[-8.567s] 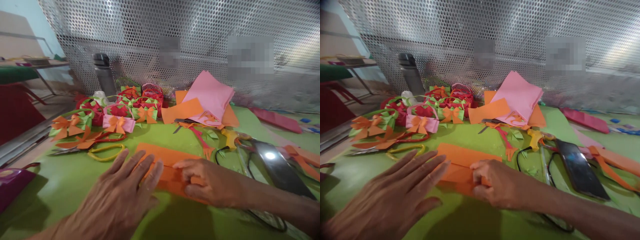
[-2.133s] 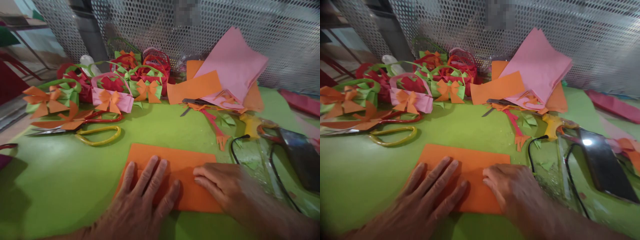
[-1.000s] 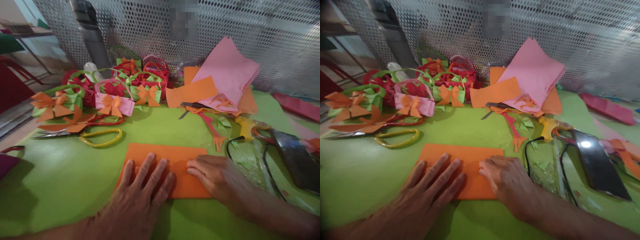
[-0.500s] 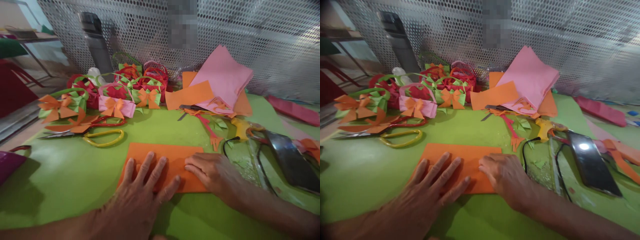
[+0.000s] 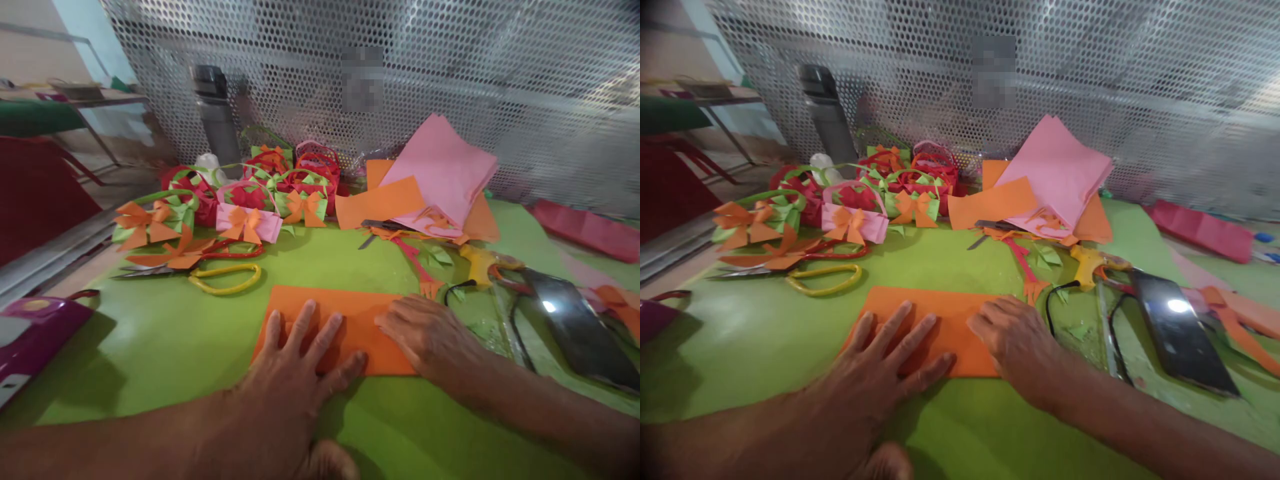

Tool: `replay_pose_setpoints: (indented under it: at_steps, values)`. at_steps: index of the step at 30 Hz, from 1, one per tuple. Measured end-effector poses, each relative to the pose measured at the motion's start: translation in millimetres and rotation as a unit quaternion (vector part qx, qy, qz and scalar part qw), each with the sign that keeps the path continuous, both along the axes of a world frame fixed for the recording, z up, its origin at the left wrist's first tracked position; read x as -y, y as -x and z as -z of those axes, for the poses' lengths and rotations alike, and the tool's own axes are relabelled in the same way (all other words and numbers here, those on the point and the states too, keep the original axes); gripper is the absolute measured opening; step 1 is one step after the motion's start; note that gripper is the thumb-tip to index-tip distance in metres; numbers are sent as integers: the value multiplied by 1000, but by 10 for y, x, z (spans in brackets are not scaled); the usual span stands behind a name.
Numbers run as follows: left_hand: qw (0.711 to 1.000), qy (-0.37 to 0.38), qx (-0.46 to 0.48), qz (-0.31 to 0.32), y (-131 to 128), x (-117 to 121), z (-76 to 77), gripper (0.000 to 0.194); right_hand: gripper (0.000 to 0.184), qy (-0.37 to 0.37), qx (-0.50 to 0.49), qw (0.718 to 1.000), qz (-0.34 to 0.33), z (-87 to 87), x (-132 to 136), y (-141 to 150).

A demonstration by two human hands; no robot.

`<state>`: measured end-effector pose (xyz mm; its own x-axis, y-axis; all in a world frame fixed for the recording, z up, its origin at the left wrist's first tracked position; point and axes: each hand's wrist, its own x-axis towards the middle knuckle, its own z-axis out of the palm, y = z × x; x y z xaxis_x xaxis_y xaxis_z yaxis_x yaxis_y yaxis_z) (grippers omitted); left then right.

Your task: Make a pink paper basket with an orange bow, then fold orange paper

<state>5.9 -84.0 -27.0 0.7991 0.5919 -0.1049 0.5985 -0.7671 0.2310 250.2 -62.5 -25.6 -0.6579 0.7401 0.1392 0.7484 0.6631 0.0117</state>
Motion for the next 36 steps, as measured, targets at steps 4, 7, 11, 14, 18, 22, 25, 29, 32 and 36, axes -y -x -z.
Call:
replay_pose_setpoints:
  at_steps: [4,7,11,14,18,22,25,29,32,36]
  values:
    - [999,-34,10,-15,44,-100,45,83,23,-42,34,998,26,-56,-70,37]
    - [999,-41,9,-17,61,-146,44,81,28,-112,14,993,22,-61,24,146]
    - [999,-29,-3,-15,50,-147,-19,85,64,-101,-4,995,-27,90,251,308]
    - [1000,-24,-6,-10,44,-136,-59,87,76,-38,14,999,-24,227,326,340]
    - [1000,-18,-5,-12,65,-113,-68,87,81,25,19,999,-15,299,301,292]
    - [999,-18,-19,-29,113,-67,-64,90,82,39,18,999,-23,317,281,253]
    - [998,-36,-26,-42,200,-20,-36,92,82,35,15,999,-25,332,287,247]
    - [992,-92,-25,-82,411,66,72,95,82,49,9,999,-21,310,297,262]
    - [984,-129,-31,-116,563,141,161,95,83,77,17,997,-8,265,298,291]
    - [975,-134,-53,-168,619,218,180,96,84,102,35,994,-2,210,301,321]
